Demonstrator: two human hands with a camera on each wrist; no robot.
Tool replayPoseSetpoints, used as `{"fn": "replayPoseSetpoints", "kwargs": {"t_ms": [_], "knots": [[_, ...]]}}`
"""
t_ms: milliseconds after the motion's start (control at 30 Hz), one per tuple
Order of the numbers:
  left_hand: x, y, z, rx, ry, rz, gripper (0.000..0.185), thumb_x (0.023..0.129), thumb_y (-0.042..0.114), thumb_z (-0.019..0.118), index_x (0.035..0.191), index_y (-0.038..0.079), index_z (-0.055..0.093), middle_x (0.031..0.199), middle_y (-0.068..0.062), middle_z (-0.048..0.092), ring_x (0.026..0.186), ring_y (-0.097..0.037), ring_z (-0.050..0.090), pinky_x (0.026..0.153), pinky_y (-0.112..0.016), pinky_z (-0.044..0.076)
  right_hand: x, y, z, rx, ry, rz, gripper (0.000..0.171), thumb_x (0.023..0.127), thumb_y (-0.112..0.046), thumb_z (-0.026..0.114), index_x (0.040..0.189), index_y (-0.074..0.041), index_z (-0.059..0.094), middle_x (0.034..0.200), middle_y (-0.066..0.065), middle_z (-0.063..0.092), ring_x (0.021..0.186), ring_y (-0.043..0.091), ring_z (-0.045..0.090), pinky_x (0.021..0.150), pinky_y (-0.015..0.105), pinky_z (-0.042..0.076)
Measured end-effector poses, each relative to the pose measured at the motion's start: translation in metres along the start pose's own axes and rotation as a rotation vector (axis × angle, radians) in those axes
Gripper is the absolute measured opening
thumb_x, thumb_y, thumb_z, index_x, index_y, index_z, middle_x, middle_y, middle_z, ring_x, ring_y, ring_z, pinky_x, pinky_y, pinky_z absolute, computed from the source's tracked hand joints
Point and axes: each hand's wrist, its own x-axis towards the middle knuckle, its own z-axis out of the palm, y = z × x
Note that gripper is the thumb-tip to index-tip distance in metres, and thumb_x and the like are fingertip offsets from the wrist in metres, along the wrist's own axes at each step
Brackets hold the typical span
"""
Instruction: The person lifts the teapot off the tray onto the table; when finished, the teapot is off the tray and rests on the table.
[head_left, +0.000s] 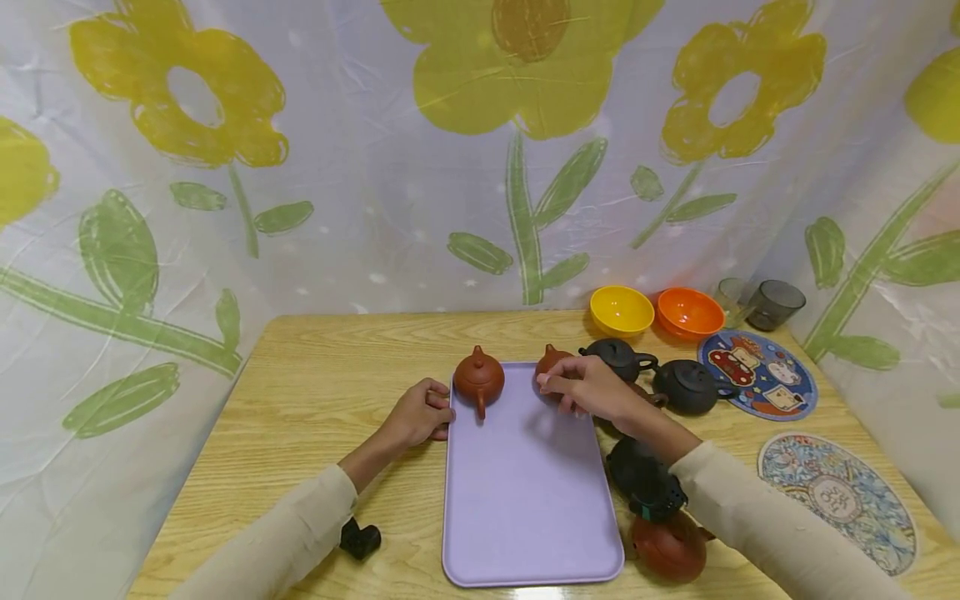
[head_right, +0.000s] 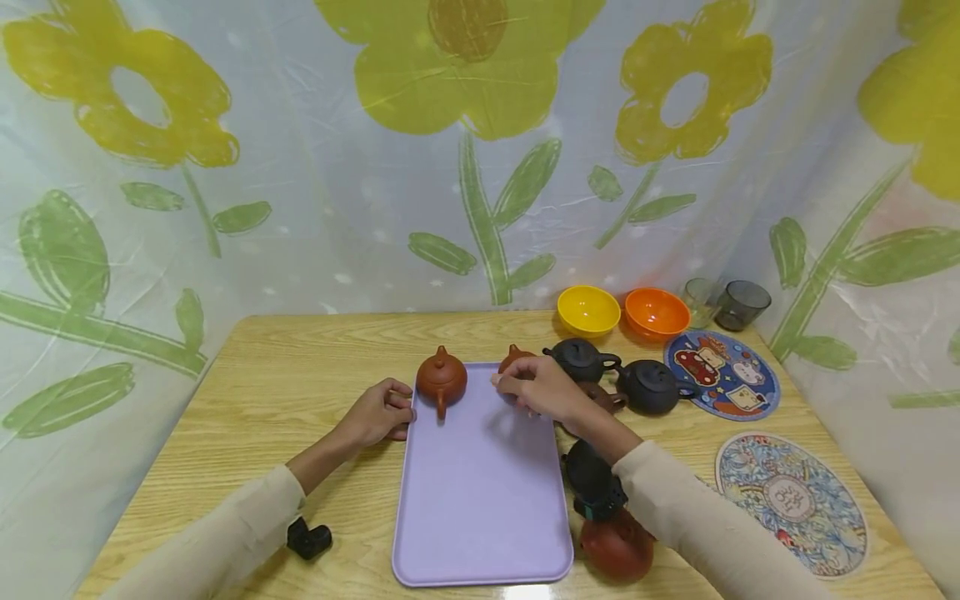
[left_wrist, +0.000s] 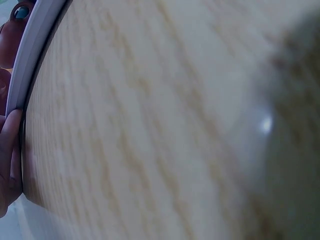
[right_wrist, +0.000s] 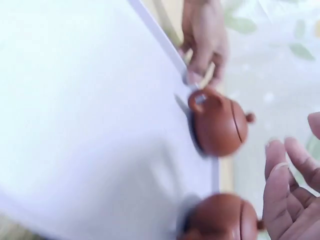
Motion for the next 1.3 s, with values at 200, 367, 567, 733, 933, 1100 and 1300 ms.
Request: {"fn": "replayPoseSetpoints", "kwargs": {"t_ms": [200, 367, 567, 733, 933, 1100, 1300], "knots": [[-0.001, 0.002, -0.001, -0.003, -0.003, -0.001, 0.035, 0.089, -0.004, 0.065, 0.122, -0.002, 0.053, 0.102, -0.013, 0.056, 0.076, -0.018, 0.064, 0.062, -0.033, 0.064, 0.021, -0.005, 0.027, -0.025, -0.041, -0.008, 0.028, 0.096, -0.032, 0.067, 0.101, -0.007, 0.076, 0.1, 0.007, 0.071, 0.067, 0.018, 0.062, 0.055, 0.025, 0.05], [-0.001, 0.002, -0.001, -0.003, -0.004, 0.002, 0.035, 0.089, -0.005, 0.065, 0.122, -0.003, 0.053, 0.101, -0.013, 0.055, 0.075, -0.019, 0.063, 0.062, -0.034, 0.064, 0.034, -0.004, 0.045, 0.009, -0.068, 0.044, 0.033, 0.095, -0.034, 0.067, 0.107, -0.004, 0.076, 0.105, 0.008, 0.072, 0.069, 0.018, 0.066, 0.055, 0.025, 0.051], [-0.001, 0.002, 0.0, -0.007, -0.002, 0.009, 0.036, 0.089, -0.005, 0.065, 0.122, -0.003, 0.053, 0.1, -0.013, 0.055, 0.075, -0.019, 0.063, 0.062, -0.034, 0.064, 0.043, -0.003, 0.065, -0.011, -0.071, 0.067, 0.031, 0.093, -0.038, 0.068, 0.105, -0.01, 0.077, 0.103, 0.009, 0.073, 0.071, 0.018, 0.066, 0.055, 0.025, 0.052], [0.0, 0.002, 0.0, -0.016, -0.001, 0.014, 0.036, 0.088, -0.005, 0.066, 0.122, -0.004, 0.053, 0.1, -0.013, 0.056, 0.075, -0.019, 0.063, 0.062, -0.034, 0.064, 0.047, -0.006, 0.077, -0.022, -0.094, 0.083, 0.033, 0.095, -0.04, 0.066, 0.101, -0.01, 0.079, 0.1, 0.007, 0.075, 0.067, 0.018, 0.065, 0.053, 0.025, 0.05], [0.001, -0.001, 0.003, -0.016, 0.007, 0.012, 0.037, 0.088, -0.004, 0.067, 0.122, -0.003, 0.053, 0.102, -0.014, 0.058, 0.076, -0.019, 0.064, 0.061, -0.034, 0.064, 0.052, -0.005, 0.088, -0.019, -0.088, 0.105, 0.037, 0.096, -0.039, 0.064, 0.091, -0.006, 0.079, 0.091, 0.006, 0.073, 0.059, 0.015, 0.061, 0.048, 0.023, 0.048], [0.001, -0.002, 0.002, 0.002, 0.012, 0.012, 0.037, 0.088, -0.003, 0.067, 0.122, -0.002, 0.053, 0.102, -0.015, 0.059, 0.077, -0.02, 0.064, 0.061, -0.033, 0.064, 0.054, -0.005, 0.093, 0.008, -0.073, 0.121, 0.036, 0.097, -0.035, 0.064, 0.089, -0.004, 0.078, 0.087, 0.005, 0.071, 0.057, 0.015, 0.061, 0.046, 0.022, 0.047], [0.001, -0.001, 0.001, 0.002, 0.016, 0.012, 0.036, 0.088, -0.003, 0.067, 0.122, -0.002, 0.054, 0.101, -0.014, 0.058, 0.076, -0.019, 0.064, 0.061, -0.033, 0.064, 0.054, -0.006, 0.095, 0.024, -0.058, 0.122, 0.034, 0.097, -0.031, 0.063, 0.087, -0.002, 0.076, 0.085, 0.005, 0.071, 0.057, 0.015, 0.062, 0.047, 0.023, 0.048]]}}
